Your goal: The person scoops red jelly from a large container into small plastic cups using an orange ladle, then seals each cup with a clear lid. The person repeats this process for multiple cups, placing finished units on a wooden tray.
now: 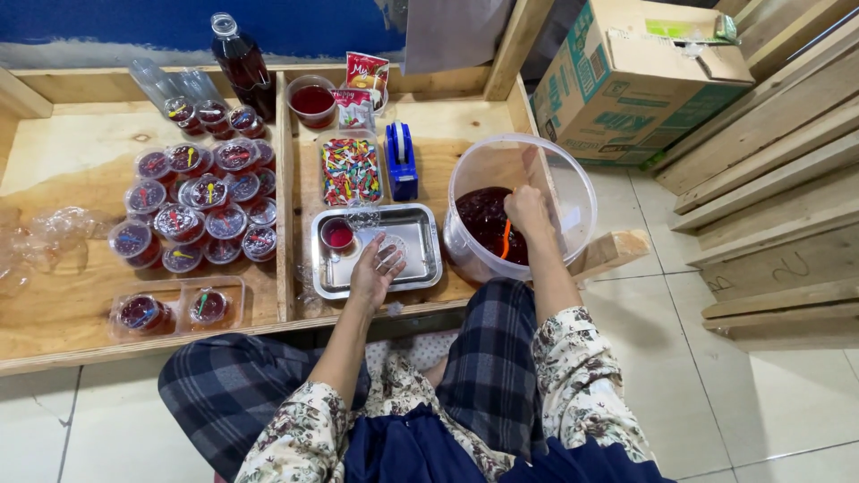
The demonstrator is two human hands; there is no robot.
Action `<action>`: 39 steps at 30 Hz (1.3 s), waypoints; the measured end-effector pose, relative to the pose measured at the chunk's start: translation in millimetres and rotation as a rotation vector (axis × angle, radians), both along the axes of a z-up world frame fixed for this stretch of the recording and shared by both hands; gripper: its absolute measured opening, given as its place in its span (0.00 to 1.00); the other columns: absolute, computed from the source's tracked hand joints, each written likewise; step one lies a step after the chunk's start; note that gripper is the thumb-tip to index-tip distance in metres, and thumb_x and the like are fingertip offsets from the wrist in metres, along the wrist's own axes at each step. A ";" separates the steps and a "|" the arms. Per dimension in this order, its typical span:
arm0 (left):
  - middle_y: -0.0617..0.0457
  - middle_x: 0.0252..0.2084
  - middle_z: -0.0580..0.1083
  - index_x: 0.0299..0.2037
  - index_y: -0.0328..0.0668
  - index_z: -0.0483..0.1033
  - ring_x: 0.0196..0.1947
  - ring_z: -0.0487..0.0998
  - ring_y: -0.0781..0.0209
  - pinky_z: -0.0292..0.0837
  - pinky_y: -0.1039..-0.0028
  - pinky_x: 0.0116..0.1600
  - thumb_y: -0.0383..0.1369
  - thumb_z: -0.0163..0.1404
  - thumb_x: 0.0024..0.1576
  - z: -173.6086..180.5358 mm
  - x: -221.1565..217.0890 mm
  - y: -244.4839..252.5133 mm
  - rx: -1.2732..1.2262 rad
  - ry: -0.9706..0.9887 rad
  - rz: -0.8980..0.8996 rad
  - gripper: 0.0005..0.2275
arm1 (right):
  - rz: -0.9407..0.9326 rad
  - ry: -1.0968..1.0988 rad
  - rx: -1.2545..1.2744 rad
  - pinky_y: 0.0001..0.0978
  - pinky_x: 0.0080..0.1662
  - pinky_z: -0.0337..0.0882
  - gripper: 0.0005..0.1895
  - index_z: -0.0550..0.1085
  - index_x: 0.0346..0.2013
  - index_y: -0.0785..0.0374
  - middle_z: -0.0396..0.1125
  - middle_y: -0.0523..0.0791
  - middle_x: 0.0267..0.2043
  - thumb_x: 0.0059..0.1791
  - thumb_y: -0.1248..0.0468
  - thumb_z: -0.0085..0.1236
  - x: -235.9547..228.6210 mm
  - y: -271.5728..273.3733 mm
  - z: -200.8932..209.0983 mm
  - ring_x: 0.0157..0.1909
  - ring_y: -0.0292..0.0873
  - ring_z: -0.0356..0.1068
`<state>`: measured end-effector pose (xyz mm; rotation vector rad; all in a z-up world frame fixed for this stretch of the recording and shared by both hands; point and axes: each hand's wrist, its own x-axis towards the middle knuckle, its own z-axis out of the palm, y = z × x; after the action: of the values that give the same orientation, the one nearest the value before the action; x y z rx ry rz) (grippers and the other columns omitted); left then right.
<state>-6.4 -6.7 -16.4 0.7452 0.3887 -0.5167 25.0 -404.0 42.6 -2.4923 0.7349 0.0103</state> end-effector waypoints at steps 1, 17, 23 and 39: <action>0.42 0.51 0.71 0.63 0.55 0.72 0.52 0.77 0.47 0.77 0.52 0.58 0.42 0.47 0.64 1.3 -0.8 0.3 0.001 0.000 -0.002 0.17 | -0.002 0.000 0.001 0.49 0.20 0.73 0.18 0.77 0.24 0.73 0.68 0.54 0.14 0.47 0.60 0.49 -6.7 10.5 11.6 0.16 0.50 0.72; 0.44 0.51 0.73 0.63 0.55 0.72 0.52 0.78 0.49 0.78 0.55 0.58 0.42 0.45 0.65 18.9 -3.8 -20.4 0.014 0.000 -0.047 0.17 | 0.165 -0.005 0.419 0.30 0.29 0.77 0.15 0.79 0.36 0.69 0.73 0.52 0.22 0.50 0.59 0.54 -43.1 82.9 82.2 0.20 0.41 0.75; 0.44 0.51 0.73 0.63 0.55 0.72 0.52 0.78 0.50 0.78 0.56 0.58 0.41 0.44 0.65 16.3 -4.5 -22.6 0.026 0.008 -0.050 0.17 | 0.201 -0.032 0.340 0.31 0.33 0.76 0.13 0.80 0.41 0.67 0.74 0.52 0.24 0.50 0.59 0.57 -44.7 75.5 79.6 0.23 0.41 0.76; 0.45 0.50 0.72 0.64 0.54 0.71 0.51 0.78 0.52 0.80 0.59 0.57 0.41 0.44 0.65 15.2 -5.9 -18.8 0.036 0.009 -0.056 0.17 | 0.143 0.023 -0.218 0.59 0.48 0.74 0.21 0.80 0.39 0.62 0.75 0.59 0.38 0.50 0.48 0.51 -11.5 36.1 -1.9 0.46 0.65 0.75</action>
<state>-12.3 -25.5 -1.2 0.7909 0.3875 -0.5676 13.6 -367.9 40.7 -2.7521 0.5932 0.0109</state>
